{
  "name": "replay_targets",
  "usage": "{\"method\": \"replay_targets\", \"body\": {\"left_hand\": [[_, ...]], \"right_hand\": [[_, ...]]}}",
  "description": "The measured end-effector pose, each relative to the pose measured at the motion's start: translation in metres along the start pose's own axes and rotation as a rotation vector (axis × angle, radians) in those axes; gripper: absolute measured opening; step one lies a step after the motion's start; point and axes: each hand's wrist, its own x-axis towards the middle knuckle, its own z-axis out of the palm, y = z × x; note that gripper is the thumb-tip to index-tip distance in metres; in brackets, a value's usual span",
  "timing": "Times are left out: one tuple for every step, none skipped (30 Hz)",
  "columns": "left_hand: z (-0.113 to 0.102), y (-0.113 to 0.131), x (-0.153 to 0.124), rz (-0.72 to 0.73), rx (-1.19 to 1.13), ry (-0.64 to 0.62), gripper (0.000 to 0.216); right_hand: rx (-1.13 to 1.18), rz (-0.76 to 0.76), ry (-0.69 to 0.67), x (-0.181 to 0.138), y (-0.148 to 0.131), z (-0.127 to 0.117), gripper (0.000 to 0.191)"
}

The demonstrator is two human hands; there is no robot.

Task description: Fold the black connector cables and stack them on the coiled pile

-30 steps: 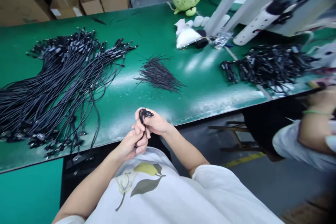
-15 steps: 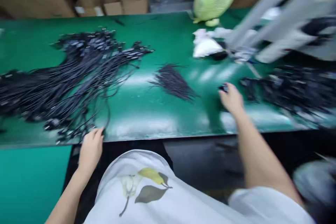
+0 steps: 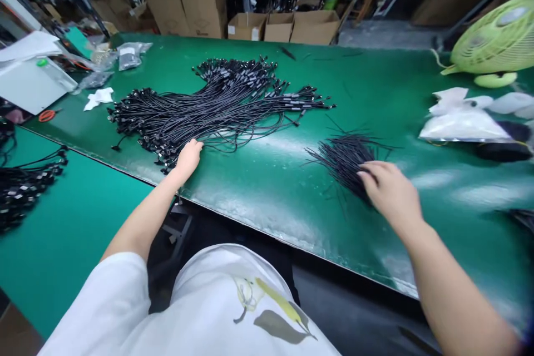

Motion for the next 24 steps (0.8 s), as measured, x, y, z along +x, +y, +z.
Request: {"method": "replay_targets", "body": {"left_hand": [[-0.004,-0.002,0.009,-0.005,-0.008,0.01,0.036],[-0.008,-0.002,0.014,-0.005,-0.019,0.015,0.036],[-0.011,-0.002,0.015,0.005,-0.035,0.013,0.035],[-0.014,0.001,0.011,0.023,-0.055,0.006,0.033],[-0.015,0.004,0.005,0.048,-0.076,-0.004,0.031],[-0.016,0.008,-0.005,0.086,-0.104,-0.021,0.03],[-0.016,0.012,-0.017,0.135,-0.14,-0.047,0.028],[-0.015,0.017,-0.03,0.192,-0.178,-0.08,0.027],[-0.014,0.02,-0.043,0.263,-0.231,-0.129,0.027],[-0.013,0.023,-0.056,0.32,-0.266,-0.174,0.027],[-0.012,0.023,-0.069,0.353,-0.292,-0.193,0.027],[-0.011,0.022,-0.081,0.345,-0.301,-0.177,0.028],[-0.011,0.018,-0.093,0.288,-0.289,-0.119,0.029],[-0.01,0.012,-0.105,0.192,-0.263,-0.033,0.031],[-0.009,0.004,-0.117,0.076,-0.228,0.06,0.034],[-0.008,-0.004,-0.13,-0.04,-0.186,0.135,0.038],[-0.006,-0.012,-0.142,-0.135,-0.144,0.18,0.041],[-0.004,-0.019,-0.154,-0.195,-0.107,0.192,0.044],[-0.002,-0.024,-0.164,-0.222,-0.081,0.179,0.045],[0.001,-0.028,-0.172,-0.224,-0.072,0.155,0.042],[0.004,-0.031,-0.178,-0.213,-0.079,0.128,0.038],[0.007,-0.032,-0.181,-0.201,-0.098,0.108,0.036],[0.01,-0.031,-0.181,-0.194,-0.126,0.097,0.034],[0.012,-0.03,-0.18,-0.193,-0.156,0.093,0.033]], "right_hand": [[0.01,-0.034,-0.026,0.002,-0.014,0.008,0.036],[0.019,-0.066,-0.051,0.002,-0.025,0.014,0.034],[0.029,-0.098,-0.073,0.0,-0.034,0.019,0.032],[0.043,-0.131,-0.095,-0.002,-0.041,0.023,0.032],[0.064,-0.164,-0.114,-0.004,-0.047,0.027,0.032],[0.093,-0.198,-0.134,-0.005,-0.053,0.029,0.033],[0.127,-0.23,-0.153,-0.005,-0.06,0.031,0.033],[0.16,-0.259,-0.175,-0.002,-0.068,0.033,0.033],[0.188,-0.285,-0.196,0.002,-0.078,0.035,0.033],[0.212,-0.312,-0.218,0.008,-0.09,0.037,0.032],[0.23,-0.341,-0.24,0.015,-0.104,0.04,0.032],[0.247,-0.371,-0.261,0.024,-0.12,0.044,0.032],[0.266,-0.404,-0.28,0.032,-0.137,0.048,0.032],[0.286,-0.439,-0.3,0.04,-0.154,0.054,0.031],[0.307,-0.474,-0.321,0.049,-0.171,0.06,0.031],[0.328,-0.506,-0.341,0.057,-0.186,0.067,0.031],[0.345,-0.535,-0.355,0.067,-0.201,0.074,0.03],[0.357,-0.558,-0.364,0.078,-0.214,0.081,0.03],[0.36,-0.573,-0.363,0.09,-0.226,0.088,0.029],[0.353,-0.578,-0.35,0.103,-0.238,0.096,0.028],[0.338,-0.573,-0.327,0.117,-0.25,0.104,0.029],[0.315,-0.56,-0.298,0.13,-0.261,0.112,0.03],[0.285,-0.546,-0.27,0.144,-0.272,0.121,0.031],[0.241,-0.535,-0.248,0.155,-0.282,0.129,0.034]]}}
